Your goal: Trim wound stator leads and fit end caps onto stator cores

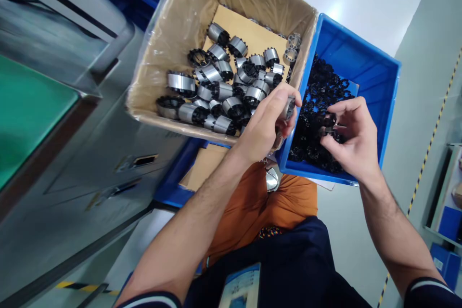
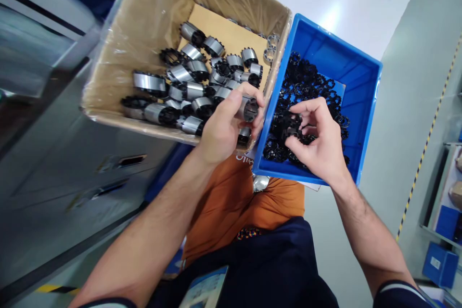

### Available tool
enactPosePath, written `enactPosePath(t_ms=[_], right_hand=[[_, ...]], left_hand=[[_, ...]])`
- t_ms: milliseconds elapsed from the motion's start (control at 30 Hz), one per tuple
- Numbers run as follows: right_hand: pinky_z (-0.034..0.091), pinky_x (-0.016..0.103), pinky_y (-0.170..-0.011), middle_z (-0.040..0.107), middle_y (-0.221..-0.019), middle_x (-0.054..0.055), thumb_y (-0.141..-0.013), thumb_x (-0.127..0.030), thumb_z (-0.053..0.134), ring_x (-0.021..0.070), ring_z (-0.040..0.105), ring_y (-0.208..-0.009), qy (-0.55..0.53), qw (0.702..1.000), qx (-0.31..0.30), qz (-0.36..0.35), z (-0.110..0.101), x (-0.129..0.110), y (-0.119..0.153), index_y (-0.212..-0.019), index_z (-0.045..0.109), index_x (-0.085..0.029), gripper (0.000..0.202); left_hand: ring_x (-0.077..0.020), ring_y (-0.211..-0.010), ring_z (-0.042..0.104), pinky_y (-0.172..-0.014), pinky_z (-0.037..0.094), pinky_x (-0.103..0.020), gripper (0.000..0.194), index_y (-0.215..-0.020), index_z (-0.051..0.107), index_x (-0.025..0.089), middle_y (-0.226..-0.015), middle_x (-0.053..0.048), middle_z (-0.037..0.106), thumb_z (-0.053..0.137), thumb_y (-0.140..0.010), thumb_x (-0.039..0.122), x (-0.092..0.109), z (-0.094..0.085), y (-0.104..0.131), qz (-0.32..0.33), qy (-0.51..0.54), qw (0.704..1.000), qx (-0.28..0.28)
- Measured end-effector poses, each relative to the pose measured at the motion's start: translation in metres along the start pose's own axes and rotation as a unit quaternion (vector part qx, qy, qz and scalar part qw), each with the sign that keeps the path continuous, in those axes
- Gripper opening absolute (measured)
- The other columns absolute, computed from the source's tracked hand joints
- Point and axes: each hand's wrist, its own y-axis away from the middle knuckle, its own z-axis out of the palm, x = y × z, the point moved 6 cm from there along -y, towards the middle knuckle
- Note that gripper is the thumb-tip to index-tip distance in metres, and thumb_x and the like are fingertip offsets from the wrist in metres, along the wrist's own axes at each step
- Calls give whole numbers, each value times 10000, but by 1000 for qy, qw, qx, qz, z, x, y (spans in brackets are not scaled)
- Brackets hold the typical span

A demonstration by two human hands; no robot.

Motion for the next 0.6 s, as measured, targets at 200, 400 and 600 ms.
enactPosePath(t_ms=[200, 400, 600], right_hand=[[735, 298, -730, 738, -1036, -13, -1112, -498, 841, 141, 742, -802, -188, 982, -22, -1, 32, -22, -13, -1264, 668, -302, 302], [743, 342, -841, 815, -1228, 51, -1142, -339, 792, 204, 820, -1074, -150, 988, 4, -31, 35, -19, -19, -1247, 854, -312, 125], [650, 319, -732, 849, -1026, 6, -1080, -237, 806, 153, 763, -826, -74, 995, 33, -51, 25, -33, -20, -1125, 875, -271, 89]], left_hand=[[-143, -535, 522, -477, 415, -292, 558, -1296, 699, 277, -719, 31, 580, 537, -1189, 801, 1, 1, 5, 7, -12, 1000, -3], [-131, -555, 525, -462, 398, -282, 568, -1430, 726, 286, -785, 19, 616, 550, -1187, 768, 3, 0, 10, 12, -9, 1000, -22], [-133, -544, 500, -462, 417, -281, 551, -1463, 709, 295, -788, 27, 566, 557, -1198, 754, 3, 1, 10, 19, -6, 999, -30]])
